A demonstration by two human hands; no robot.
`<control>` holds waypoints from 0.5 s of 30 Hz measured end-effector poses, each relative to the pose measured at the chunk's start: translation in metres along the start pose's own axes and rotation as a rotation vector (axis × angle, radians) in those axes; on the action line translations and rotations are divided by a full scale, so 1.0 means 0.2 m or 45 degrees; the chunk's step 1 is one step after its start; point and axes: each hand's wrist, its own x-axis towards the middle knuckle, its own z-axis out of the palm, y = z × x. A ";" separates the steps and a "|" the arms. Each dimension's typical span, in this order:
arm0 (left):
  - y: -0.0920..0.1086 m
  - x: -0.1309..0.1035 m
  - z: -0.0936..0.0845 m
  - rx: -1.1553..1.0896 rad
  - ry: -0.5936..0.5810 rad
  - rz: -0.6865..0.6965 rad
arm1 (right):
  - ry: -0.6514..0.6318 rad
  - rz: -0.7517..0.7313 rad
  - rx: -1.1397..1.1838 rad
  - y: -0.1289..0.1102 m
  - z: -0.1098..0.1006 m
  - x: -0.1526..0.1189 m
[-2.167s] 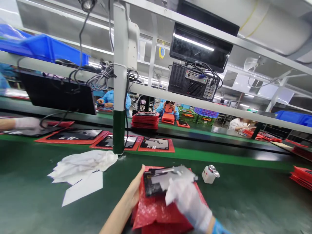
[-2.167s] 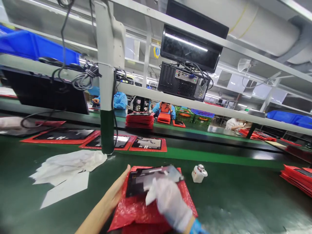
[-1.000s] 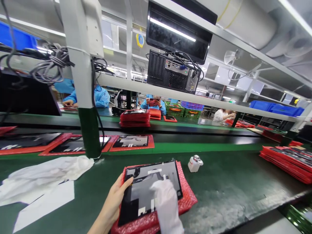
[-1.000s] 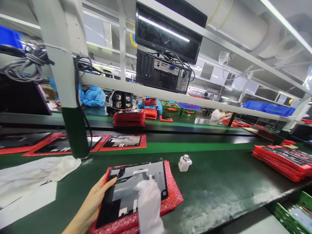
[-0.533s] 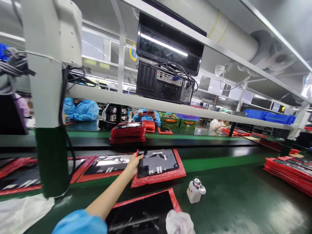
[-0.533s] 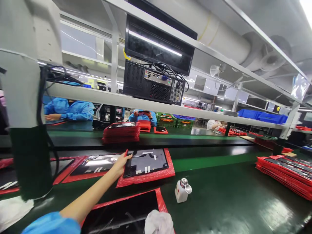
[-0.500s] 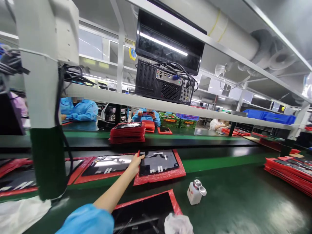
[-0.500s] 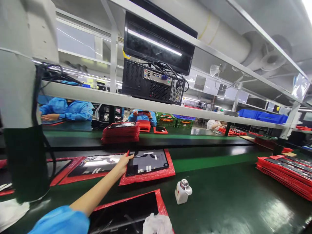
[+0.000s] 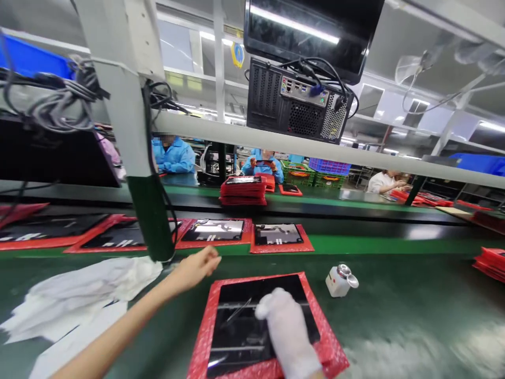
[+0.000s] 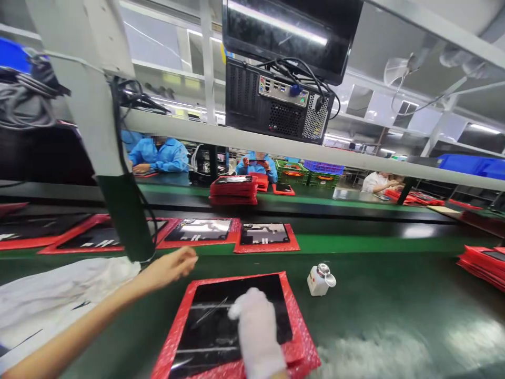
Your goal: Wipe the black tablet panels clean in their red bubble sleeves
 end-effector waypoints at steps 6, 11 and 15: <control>-0.19 -0.59 0.16 -0.112 -0.186 -0.193 | -0.312 0.050 -0.023 -0.07 -0.04 0.35; -0.16 -0.62 0.29 -0.065 -0.052 -0.032 | -0.162 0.463 -0.218 0.29 -0.31 0.22; -0.14 -0.60 0.29 0.072 0.205 0.043 | -0.095 0.289 -0.203 -0.05 -0.20 -0.07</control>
